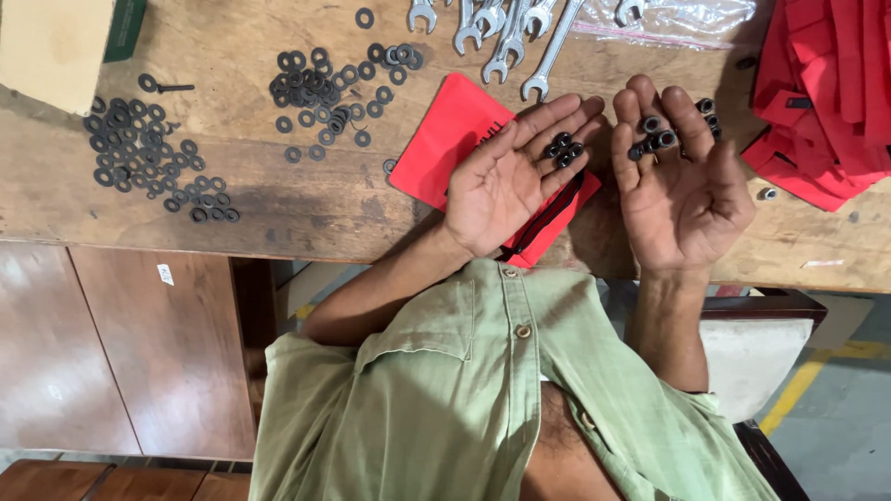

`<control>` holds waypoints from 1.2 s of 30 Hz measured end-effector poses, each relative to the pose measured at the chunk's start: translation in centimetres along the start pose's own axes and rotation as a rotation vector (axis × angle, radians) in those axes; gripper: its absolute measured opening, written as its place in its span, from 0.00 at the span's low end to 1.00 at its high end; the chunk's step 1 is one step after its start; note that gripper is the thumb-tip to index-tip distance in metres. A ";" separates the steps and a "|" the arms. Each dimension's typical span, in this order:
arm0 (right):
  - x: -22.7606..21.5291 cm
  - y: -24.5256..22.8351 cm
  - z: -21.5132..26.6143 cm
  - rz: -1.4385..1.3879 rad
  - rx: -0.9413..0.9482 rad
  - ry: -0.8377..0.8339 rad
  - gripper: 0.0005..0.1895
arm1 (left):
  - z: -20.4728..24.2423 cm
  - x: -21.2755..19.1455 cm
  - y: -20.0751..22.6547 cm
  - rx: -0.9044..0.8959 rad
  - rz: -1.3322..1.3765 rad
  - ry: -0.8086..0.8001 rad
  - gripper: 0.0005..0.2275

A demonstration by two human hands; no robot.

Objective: Counting, sorting, and placing metal washers and nuts into a red hardware bag.

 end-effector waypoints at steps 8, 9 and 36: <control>3.0 -0.7 -1.1 -0.479 0.027 0.215 0.41 | 0.1 0.4 0.2 0.024 0.068 -0.030 0.29; 3.0 -0.7 -1.2 -0.615 0.011 0.328 0.44 | 0.1 0.5 0.1 0.021 0.083 -0.052 0.29; 2.6 3.4 0.3 0.021 -0.116 0.084 0.19 | -0.4 6.8 -5.1 0.524 -1.051 0.040 0.21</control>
Point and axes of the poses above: each hand's wrist, its own z-axis away from the middle knuckle, its own x-axis out of the palm, y = z × x, the point moved 4 cm from there along -z, towards the middle knuckle, and after that the axes turned 2 degrees about -y, right-handed, at the moved point
